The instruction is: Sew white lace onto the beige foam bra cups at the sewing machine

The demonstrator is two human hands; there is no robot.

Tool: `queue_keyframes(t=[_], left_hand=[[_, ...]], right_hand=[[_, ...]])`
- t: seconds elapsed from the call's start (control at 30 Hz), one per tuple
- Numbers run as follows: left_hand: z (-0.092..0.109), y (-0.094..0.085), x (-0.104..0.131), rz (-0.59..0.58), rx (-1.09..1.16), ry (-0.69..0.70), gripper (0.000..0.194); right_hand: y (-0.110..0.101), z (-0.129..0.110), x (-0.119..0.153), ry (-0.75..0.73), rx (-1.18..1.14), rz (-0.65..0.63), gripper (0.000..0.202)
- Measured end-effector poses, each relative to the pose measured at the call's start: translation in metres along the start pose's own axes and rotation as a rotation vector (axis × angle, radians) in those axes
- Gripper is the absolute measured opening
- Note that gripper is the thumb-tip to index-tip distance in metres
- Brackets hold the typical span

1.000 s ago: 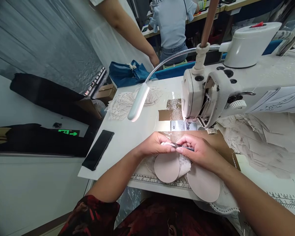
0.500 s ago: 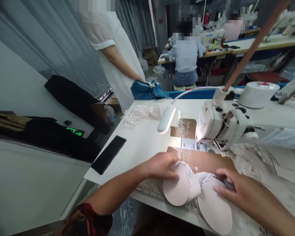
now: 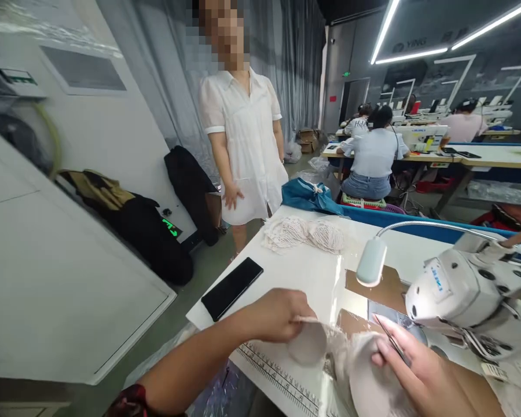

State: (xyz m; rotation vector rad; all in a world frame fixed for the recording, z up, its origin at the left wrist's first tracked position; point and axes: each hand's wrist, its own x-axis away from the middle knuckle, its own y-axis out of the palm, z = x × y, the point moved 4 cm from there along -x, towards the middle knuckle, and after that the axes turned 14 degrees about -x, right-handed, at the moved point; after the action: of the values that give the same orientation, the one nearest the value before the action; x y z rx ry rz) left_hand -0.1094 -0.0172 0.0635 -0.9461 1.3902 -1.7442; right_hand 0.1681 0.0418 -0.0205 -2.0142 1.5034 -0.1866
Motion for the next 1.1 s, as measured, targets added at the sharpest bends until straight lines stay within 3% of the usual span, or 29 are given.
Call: queue_keyframes(t=[0.07,0.13,0.17,0.23,0.27,0.33,0.4,0.47,0.53,0.67,0.77,0.83,1.0,1.1], left_hand=[[-0.028,-0.022,-0.007,0.131,-0.060,-0.132,0.022],[-0.057,-0.052,-0.016,0.328,-0.110,-0.245,0.029],[-0.072,-0.067,-0.020,0.440,-0.139,-0.298,0.032],[-0.100,-0.093,-0.030,0.638,-0.187,-0.395,0.042],[-0.112,-0.100,-0.036,0.678,-0.199,-0.428,0.047],[-0.133,-0.100,-0.049,0.640,-0.197,-0.486,0.052],[-0.147,-0.084,-0.062,0.519,-0.173,-0.496,0.049],[-0.150,-0.061,-0.070,0.381,-0.139,-0.466,0.048],[-0.143,-0.040,-0.070,0.263,-0.106,-0.417,0.055],[-0.097,-0.026,-0.058,0.136,-0.049,-0.252,0.052],[-0.048,-0.031,-0.052,0.003,0.126,-0.093,0.048],[-0.006,-0.035,-0.053,-0.064,0.205,0.076,0.044],[0.123,-0.024,-0.077,-0.138,0.308,0.526,0.043],[0.189,-0.005,-0.118,-0.013,0.249,0.620,0.044]], right_hand=[[0.024,-0.031,-0.036,0.058,-0.089,-0.072,0.033],[0.038,-0.062,-0.071,0.083,-0.148,0.000,0.039],[0.042,-0.077,-0.089,0.039,-0.198,0.071,0.039],[0.049,-0.105,-0.121,-0.216,-0.336,0.143,0.038],[0.052,-0.111,-0.136,-0.287,-0.353,0.183,0.039],[0.060,-0.107,-0.163,-0.333,-0.325,0.194,0.036],[0.069,-0.092,-0.179,-0.339,-0.251,0.158,0.031],[0.077,-0.071,-0.181,-0.320,-0.165,0.098,0.030],[0.079,-0.054,-0.166,-0.301,-0.088,0.035,0.032],[0.060,-0.046,-0.099,-0.301,0.027,-0.145,0.035],[0.034,-0.051,-0.039,-0.312,0.066,-0.304,0.028],[0.013,-0.049,0.000,-0.299,0.101,-0.345,0.028],[-0.038,-0.017,0.088,-0.194,0.333,-0.244,0.028],[-0.059,0.001,0.122,-0.141,0.357,-0.161,0.032]])
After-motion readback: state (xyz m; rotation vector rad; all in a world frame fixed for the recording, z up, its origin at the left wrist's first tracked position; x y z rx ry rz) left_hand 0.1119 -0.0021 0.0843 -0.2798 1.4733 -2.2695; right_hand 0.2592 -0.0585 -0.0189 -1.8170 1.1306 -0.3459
